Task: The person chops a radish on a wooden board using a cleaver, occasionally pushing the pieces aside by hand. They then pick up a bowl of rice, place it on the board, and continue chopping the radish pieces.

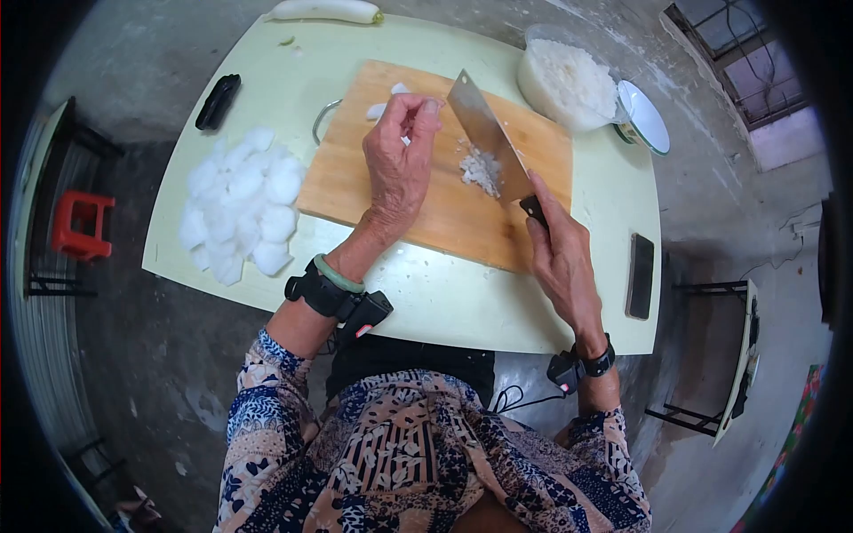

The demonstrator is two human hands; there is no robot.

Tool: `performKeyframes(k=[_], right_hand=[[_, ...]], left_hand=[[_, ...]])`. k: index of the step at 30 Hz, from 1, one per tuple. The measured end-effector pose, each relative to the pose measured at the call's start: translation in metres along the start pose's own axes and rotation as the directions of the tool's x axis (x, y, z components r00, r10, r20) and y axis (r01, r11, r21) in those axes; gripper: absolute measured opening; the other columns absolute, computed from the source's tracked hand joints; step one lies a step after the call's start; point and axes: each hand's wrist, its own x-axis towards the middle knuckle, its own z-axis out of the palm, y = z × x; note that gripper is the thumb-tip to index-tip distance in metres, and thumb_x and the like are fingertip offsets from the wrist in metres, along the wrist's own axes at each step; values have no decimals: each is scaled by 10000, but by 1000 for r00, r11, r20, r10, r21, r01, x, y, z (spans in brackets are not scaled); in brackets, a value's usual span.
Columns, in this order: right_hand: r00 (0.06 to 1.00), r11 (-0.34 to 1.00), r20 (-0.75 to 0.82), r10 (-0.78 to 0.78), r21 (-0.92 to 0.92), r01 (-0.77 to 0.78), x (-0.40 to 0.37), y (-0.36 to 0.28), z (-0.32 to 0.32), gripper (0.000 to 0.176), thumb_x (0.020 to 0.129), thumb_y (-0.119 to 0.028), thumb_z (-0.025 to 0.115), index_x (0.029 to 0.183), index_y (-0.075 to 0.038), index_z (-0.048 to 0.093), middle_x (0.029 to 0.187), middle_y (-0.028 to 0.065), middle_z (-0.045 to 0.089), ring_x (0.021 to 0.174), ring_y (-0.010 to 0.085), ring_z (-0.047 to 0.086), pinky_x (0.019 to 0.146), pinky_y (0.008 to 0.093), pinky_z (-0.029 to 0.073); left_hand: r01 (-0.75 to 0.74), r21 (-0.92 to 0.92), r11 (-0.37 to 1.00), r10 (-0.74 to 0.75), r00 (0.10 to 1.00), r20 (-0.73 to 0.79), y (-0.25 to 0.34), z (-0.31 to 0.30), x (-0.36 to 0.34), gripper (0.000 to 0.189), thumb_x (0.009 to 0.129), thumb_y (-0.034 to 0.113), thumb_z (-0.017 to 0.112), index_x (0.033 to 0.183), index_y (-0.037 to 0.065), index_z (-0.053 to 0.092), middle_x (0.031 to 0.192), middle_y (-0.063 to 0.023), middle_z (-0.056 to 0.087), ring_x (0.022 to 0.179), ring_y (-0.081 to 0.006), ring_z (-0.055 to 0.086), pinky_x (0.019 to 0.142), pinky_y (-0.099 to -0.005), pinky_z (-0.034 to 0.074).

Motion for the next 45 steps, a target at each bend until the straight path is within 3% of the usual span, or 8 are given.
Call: performKeyframes(k=[9, 15, 18, 20, 36, 39, 42, 45], right_hand=[[1000, 1000, 14, -13, -5, 13, -4, -19, 18, 633, 977, 46, 536, 1578, -105, 401, 1254, 282, 650, 1097, 422, 662, 975, 451, 506], [999, 999, -25, 36, 14, -36, -3, -18, 13, 607, 984, 40, 530, 1565, -98, 421, 1264, 283, 651, 1099, 426, 661, 980, 457, 503], [998, 994, 5, -69, -79, 69, -1, -10, 13, 647, 944, 55, 554, 1561, -39, 381, 1146, 278, 643, 958, 468, 660, 822, 501, 527], [1000, 1000, -12, 6, 2, -6, -1, -15, 8, 602, 983, 60, 520, 1559, -89, 426, 1241, 263, 665, 1089, 413, 669, 963, 450, 511], [1000, 1000, -4, -14, 9, 14, -3, -16, 11, 598, 980, 52, 542, 1553, -88, 438, 1250, 264, 668, 1126, 402, 671, 969, 430, 517], [999, 1000, -43, 9, -5, -9, -5, -18, 9, 601, 981, 50, 544, 1554, -95, 436, 1216, 269, 674, 1102, 409, 673, 960, 439, 517], [999, 997, 30, -37, -70, 39, -2, -11, 9, 636, 944, 61, 553, 1551, -36, 392, 1136, 268, 644, 952, 458, 659, 809, 501, 527], [986, 987, -81, -143, -89, 136, -1, -8, 10, 654, 940, 67, 552, 1561, -51, 382, 1085, 256, 642, 903, 452, 657, 785, 503, 524]], left_hand=[[-36, -17, 999, 35, 998, -59, 6, -2, 2, 150, 1034, 155, 610, 1006, 7, 606, 789, -57, 669, 735, -120, 624, 680, -288, 502], [25, 56, 998, -25, 1000, -4, 12, -4, 1, 169, 1064, 170, 572, 1062, 15, 639, 891, -17, 665, 813, -66, 601, 725, -228, 492], [2, 39, 999, -1, 1000, -19, 12, -3, 1, 159, 1061, 164, 575, 1047, 19, 640, 868, -10, 656, 786, -58, 582, 703, -228, 481], [40, 39, 998, -40, 999, 10, 13, -5, 0, 157, 1057, 159, 581, 1039, 14, 638, 852, -8, 645, 763, -54, 562, 688, -226, 468], [24, 55, 998, -26, 999, 20, 12, -4, -1, 168, 1054, 157, 584, 1030, -4, 624, 862, -21, 648, 763, -61, 566, 698, -225, 472], [58, 63, 996, -60, 998, 32, 13, -3, -2, 165, 1054, 152, 582, 1023, -6, 619, 877, -26, 655, 775, -61, 576, 712, -226, 481], [20, 73, 997, -22, 1000, 21, 11, -3, -1, 167, 1051, 153, 586, 1021, -8, 617, 900, -35, 667, 783, -64, 585, 726, -232, 491], [35, 74, 997, -38, 998, 39, 11, -4, 0, 178, 1049, 160, 590, 1014, -13, 616, 925, -46, 678, 785, -69, 590, 734, -238, 497]])
